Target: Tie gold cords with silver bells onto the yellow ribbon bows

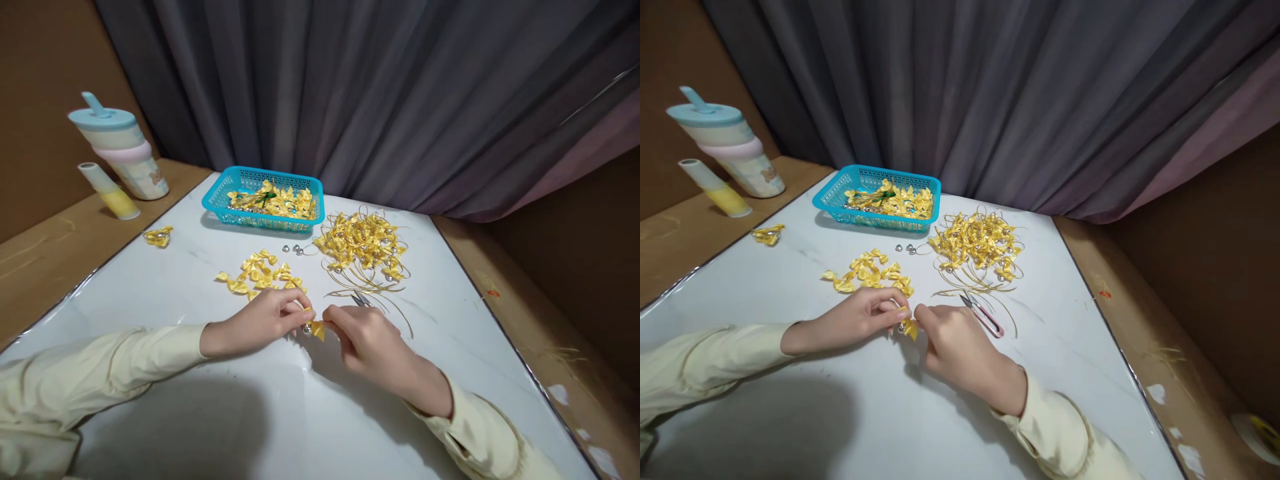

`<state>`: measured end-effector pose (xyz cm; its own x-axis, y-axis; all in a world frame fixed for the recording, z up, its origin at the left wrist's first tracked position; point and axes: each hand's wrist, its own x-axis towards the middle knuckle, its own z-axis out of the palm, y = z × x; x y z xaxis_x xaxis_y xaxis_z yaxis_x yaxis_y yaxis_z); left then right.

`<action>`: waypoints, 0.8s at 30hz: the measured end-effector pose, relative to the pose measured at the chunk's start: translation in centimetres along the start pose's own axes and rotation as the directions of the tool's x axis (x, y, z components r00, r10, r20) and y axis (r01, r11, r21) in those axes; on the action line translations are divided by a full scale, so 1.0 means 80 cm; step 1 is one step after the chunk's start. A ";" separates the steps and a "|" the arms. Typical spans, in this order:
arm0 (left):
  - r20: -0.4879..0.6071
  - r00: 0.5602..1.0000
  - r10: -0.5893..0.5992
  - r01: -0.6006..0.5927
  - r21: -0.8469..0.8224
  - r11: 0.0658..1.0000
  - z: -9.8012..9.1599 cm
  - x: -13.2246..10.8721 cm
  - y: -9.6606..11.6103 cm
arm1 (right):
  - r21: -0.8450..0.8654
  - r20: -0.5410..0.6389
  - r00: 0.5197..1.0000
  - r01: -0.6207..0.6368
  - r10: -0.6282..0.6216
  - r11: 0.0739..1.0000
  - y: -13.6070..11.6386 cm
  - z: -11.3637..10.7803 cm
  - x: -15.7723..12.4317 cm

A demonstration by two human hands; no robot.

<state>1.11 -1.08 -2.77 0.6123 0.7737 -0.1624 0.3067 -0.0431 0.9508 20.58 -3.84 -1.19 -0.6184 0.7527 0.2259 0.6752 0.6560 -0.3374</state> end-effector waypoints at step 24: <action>0.031 0.993 0.118 -0.122 0.238 0.964 0.011 -0.032 -0.014 | 0.783 0.407 0.887 -0.462 0.219 0.415 0.047 0.021 0.030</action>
<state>-0.14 -3.59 -3.65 0.6668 0.7430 -0.0575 0.3943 -0.2863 0.8732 20.92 0.33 -3.46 -0.5638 0.7886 -0.2456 0.2511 -0.1196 -0.9605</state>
